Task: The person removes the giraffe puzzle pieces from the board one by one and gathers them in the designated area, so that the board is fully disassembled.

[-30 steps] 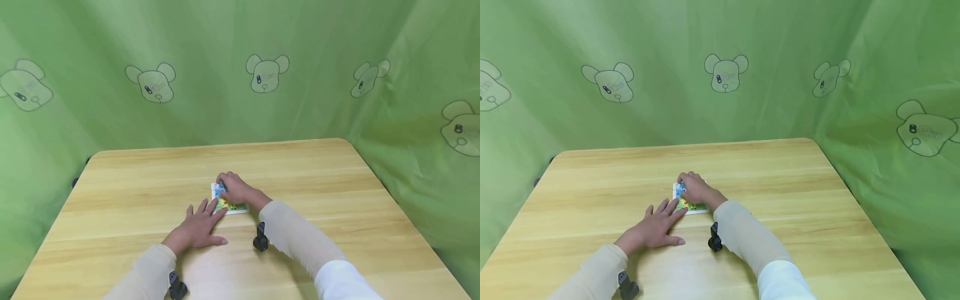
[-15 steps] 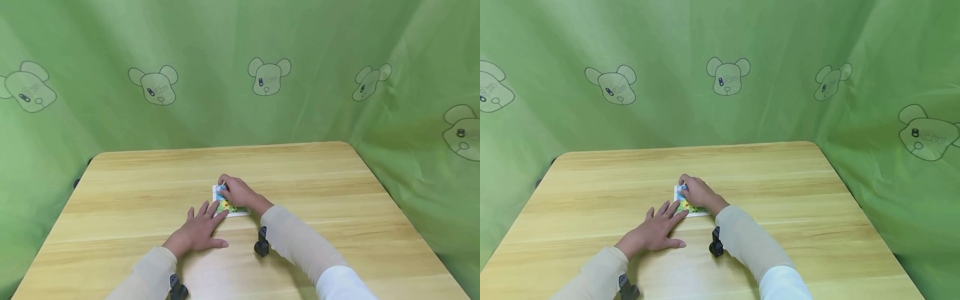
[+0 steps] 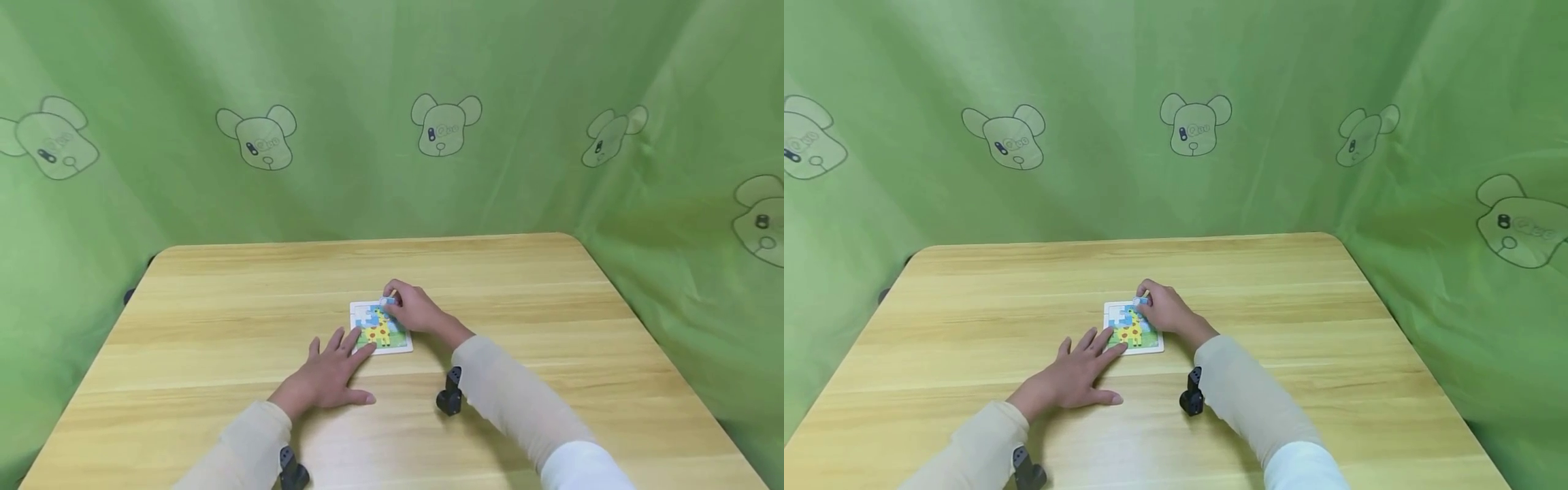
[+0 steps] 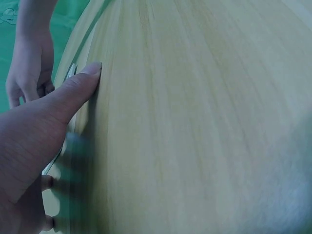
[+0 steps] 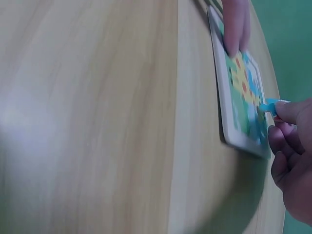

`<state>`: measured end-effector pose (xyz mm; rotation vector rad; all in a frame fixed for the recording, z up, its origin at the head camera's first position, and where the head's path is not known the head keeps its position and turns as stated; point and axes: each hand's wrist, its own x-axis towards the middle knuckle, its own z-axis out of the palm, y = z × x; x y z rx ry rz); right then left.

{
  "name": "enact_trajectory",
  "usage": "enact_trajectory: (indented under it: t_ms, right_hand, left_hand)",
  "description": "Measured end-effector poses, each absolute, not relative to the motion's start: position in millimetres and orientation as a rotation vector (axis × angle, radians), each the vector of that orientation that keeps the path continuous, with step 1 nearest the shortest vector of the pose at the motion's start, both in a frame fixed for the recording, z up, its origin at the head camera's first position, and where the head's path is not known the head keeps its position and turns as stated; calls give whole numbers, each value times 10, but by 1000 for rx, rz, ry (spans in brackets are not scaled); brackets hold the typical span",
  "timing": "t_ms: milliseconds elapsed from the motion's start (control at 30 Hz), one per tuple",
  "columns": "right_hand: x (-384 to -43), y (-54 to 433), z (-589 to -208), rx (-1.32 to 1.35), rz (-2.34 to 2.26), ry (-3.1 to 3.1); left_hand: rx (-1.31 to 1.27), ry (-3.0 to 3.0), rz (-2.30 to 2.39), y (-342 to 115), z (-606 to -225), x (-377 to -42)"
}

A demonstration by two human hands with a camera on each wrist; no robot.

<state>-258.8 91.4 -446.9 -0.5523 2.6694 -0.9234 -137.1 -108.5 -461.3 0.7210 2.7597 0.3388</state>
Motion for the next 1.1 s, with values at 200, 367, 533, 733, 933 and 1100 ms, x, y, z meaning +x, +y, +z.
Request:
enact_trajectory:
  t_ms: [200,367,533,733,933,1100]
  right_hand:
    - [-2601,1112,-4506,-530,-893,2689]
    - [-2626,1250,-4520,-522,-868,2704]
    - [-2642,1406,-4498,-469,-839,2723]
    - [-2688,1521,-4465,-479,-799,2740]
    - [-2700,1622,-4505,-498,-761,2771]
    - [-2656,1678,-4535,-503,-744,2792]
  left_hand:
    - [713,2743,334,-1067,-4615,-1357]
    - [709,2750,310,-1069,-4604,-1362]
    - [735,2759,299,-1061,-4606,-1392]
    - [702,2757,316,-1079,-4559,-1408]
    - [705,2760,345,-1090,-4585,-1387]
    - [706,2756,355,-1076,-4594,-1365]
